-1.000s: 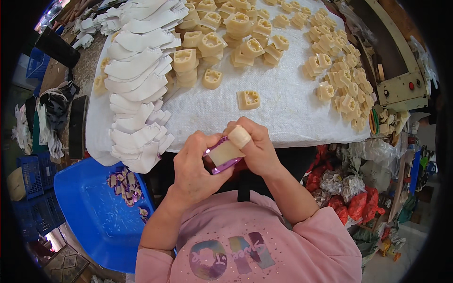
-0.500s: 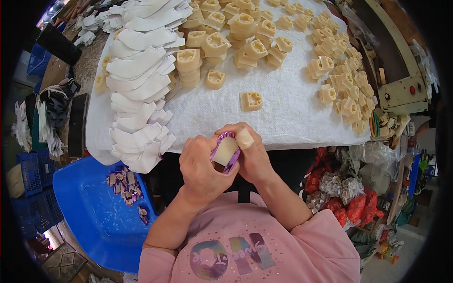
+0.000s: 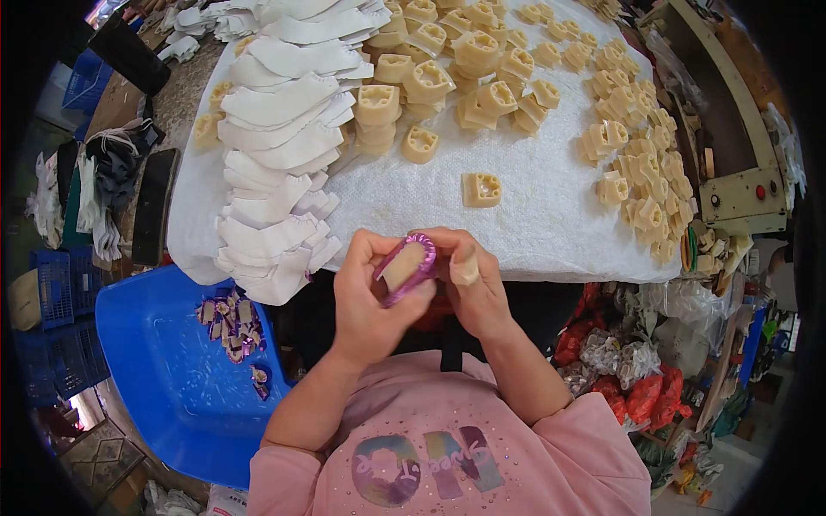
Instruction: Manually assembling and preparing plastic shoe components and fabric uppers at a factory workstation.
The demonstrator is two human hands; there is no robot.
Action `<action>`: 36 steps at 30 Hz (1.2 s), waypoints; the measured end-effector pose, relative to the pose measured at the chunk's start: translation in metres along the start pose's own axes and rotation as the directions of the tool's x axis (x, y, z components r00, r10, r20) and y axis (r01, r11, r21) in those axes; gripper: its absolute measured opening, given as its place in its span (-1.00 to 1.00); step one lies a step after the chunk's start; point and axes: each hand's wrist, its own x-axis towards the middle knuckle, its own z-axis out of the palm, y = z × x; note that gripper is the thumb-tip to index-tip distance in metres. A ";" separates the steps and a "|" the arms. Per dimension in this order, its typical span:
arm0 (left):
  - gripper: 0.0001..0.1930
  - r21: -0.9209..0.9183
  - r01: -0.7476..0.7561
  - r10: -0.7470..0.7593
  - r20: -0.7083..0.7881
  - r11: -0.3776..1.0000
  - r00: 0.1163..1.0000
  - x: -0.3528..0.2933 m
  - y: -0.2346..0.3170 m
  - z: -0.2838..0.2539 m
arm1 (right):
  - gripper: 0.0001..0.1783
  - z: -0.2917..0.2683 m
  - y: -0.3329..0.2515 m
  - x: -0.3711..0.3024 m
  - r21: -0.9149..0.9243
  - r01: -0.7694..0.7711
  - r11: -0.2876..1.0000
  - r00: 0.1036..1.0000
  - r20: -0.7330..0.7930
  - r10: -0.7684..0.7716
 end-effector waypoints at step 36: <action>-0.24 -0.401 0.052 -0.225 -0.395 0.915 0.891 -0.062 -0.022 -0.127 | -0.67 0.106 0.038 0.042 -0.683 0.730 -0.005 0.663 0.710 -0.239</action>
